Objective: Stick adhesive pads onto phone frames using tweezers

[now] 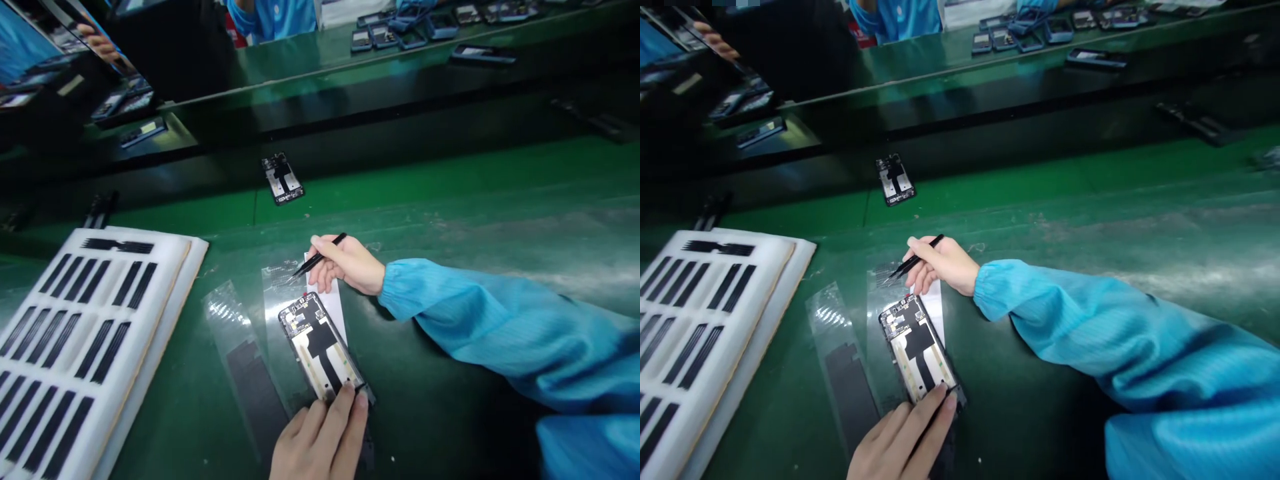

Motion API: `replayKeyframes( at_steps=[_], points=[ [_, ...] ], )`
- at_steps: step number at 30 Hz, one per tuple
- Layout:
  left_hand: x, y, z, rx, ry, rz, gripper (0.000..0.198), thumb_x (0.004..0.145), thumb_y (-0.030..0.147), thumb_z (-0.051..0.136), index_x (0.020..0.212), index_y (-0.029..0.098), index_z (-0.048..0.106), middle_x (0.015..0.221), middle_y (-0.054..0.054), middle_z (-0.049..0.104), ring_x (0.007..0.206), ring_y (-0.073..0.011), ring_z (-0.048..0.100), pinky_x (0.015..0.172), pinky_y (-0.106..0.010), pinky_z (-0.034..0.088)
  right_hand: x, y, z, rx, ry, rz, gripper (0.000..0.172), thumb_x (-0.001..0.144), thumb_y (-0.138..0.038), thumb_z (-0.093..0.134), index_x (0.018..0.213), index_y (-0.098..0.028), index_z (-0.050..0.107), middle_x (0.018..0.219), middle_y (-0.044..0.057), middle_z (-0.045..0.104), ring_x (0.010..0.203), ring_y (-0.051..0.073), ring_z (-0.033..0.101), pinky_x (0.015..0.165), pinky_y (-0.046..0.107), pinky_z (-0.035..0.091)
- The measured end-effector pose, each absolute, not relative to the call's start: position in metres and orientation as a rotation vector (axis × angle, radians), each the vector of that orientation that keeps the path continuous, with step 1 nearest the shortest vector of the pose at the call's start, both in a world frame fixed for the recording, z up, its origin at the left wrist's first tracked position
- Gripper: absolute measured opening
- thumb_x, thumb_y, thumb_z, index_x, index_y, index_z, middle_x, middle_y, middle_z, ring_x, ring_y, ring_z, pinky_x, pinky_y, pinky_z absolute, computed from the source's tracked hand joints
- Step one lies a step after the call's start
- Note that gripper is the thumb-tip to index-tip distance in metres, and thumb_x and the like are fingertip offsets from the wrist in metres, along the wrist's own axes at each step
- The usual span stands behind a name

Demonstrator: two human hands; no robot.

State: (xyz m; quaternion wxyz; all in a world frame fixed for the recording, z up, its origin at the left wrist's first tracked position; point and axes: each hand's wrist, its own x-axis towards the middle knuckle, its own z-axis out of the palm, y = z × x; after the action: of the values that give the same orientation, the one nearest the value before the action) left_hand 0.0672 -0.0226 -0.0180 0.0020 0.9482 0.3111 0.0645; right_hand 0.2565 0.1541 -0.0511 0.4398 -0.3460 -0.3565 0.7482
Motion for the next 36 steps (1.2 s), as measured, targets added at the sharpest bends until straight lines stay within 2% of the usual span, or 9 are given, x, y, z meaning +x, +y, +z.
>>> replayKeyframes(
  at_steps=[6,10,16,19,22,26,31,34,36],
  points=[
    [0.064,-0.026,-0.022,2.979,0.968,0.187,0.049,0.089,-0.002,0.042,0.124,0.017,0.068,0.122,-0.005,0.073,0.075,-0.0180,0.068,0.065,-0.029,0.058,0.258,0.157,-0.049,-0.855,-0.869,1.895,0.039,0.099,-0.049,0.057,0.079,-0.015,0.059,0.059,0.009,0.072,0.043,0.015,0.066,0.038,0.019,0.052],
    [0.065,-0.028,-0.028,2.965,0.948,0.263,0.050,0.086,-0.003,0.042,0.126,0.014,0.066,0.126,-0.012,0.070,0.076,-0.0186,0.068,0.063,-0.028,0.058,0.258,0.158,-0.048,-0.874,-0.867,1.921,0.036,0.103,-0.041,0.050,0.080,-0.015,0.059,0.058,0.009,0.072,0.041,0.014,0.065,0.036,0.018,0.049],
    [0.067,-0.032,-0.027,2.817,1.085,0.143,0.058,0.081,0.001,0.045,0.134,0.018,0.058,0.148,-0.021,0.050,0.094,-0.0241,0.069,0.065,-0.031,0.059,0.261,0.162,-0.041,-0.972,-0.879,1.975,0.033,0.104,-0.026,0.032,0.083,-0.016,0.056,0.052,0.004,0.069,0.031,0.009,0.052,0.028,0.014,0.035],
    [0.066,-0.026,-0.022,2.660,1.090,0.090,0.055,0.080,0.007,0.046,0.131,0.022,0.061,0.154,-0.017,0.043,0.100,-0.0258,0.070,0.067,-0.033,0.061,0.269,0.167,-0.035,-1.021,-0.955,2.069,0.035,0.100,-0.020,0.026,0.092,-0.012,0.060,0.048,0.002,0.065,0.031,0.011,0.052,0.030,0.016,0.038],
    [0.066,-0.020,-0.018,2.549,1.133,0.048,0.054,0.080,0.009,0.049,0.127,0.031,0.064,0.156,-0.011,0.041,0.092,-0.0242,0.073,0.066,-0.035,0.062,0.284,0.171,-0.032,-1.088,-1.112,2.131,0.041,0.095,-0.017,0.023,0.100,-0.009,0.063,0.050,0.005,0.066,0.038,0.015,0.060,0.036,0.020,0.046],
    [0.071,-0.018,-0.020,2.551,1.172,0.002,0.064,0.075,-0.001,0.054,0.126,0.036,0.066,0.160,-0.011,0.035,0.094,-0.0257,0.074,0.066,-0.036,0.062,0.298,0.164,-0.020,-1.295,-1.401,2.031,0.041,0.092,-0.014,0.021,0.102,-0.012,0.062,0.073,0.010,0.075,0.061,0.017,0.071,0.053,0.024,0.055],
    [0.064,-0.026,-0.030,2.626,1.413,0.026,0.073,0.084,0.001,0.056,0.147,0.035,0.045,0.162,-0.014,0.027,0.082,-0.0212,0.075,0.048,-0.026,0.056,0.281,0.103,0.007,-1.729,-1.945,1.576,0.027,0.094,-0.032,0.045,0.086,-0.014,0.062,0.078,0.016,0.075,0.066,0.027,0.071,0.057,0.032,0.051],
    [0.038,-0.030,-0.031,2.474,1.479,0.454,0.065,0.091,0.005,0.049,0.151,0.027,0.037,0.159,-0.014,0.037,0.104,-0.0209,0.071,0.072,-0.026,0.060,0.258,0.057,0.010,-1.942,-2.157,1.101,0.032,0.094,-0.043,0.055,0.096,-0.011,0.060,0.095,0.025,0.072,0.093,0.041,0.070,0.074,0.040,0.049],
    [0.013,-0.031,-0.031,2.317,1.528,0.828,0.051,0.095,0.009,0.047,0.145,0.023,0.045,0.148,-0.011,0.053,0.122,-0.0205,0.061,0.097,-0.028,0.053,0.245,0.036,0.003,-2.024,-2.241,0.905,0.029,0.098,-0.038,0.051,0.102,-0.010,0.058,0.097,0.026,0.072,0.096,0.043,0.070,0.075,0.041,0.046]
  ],
)
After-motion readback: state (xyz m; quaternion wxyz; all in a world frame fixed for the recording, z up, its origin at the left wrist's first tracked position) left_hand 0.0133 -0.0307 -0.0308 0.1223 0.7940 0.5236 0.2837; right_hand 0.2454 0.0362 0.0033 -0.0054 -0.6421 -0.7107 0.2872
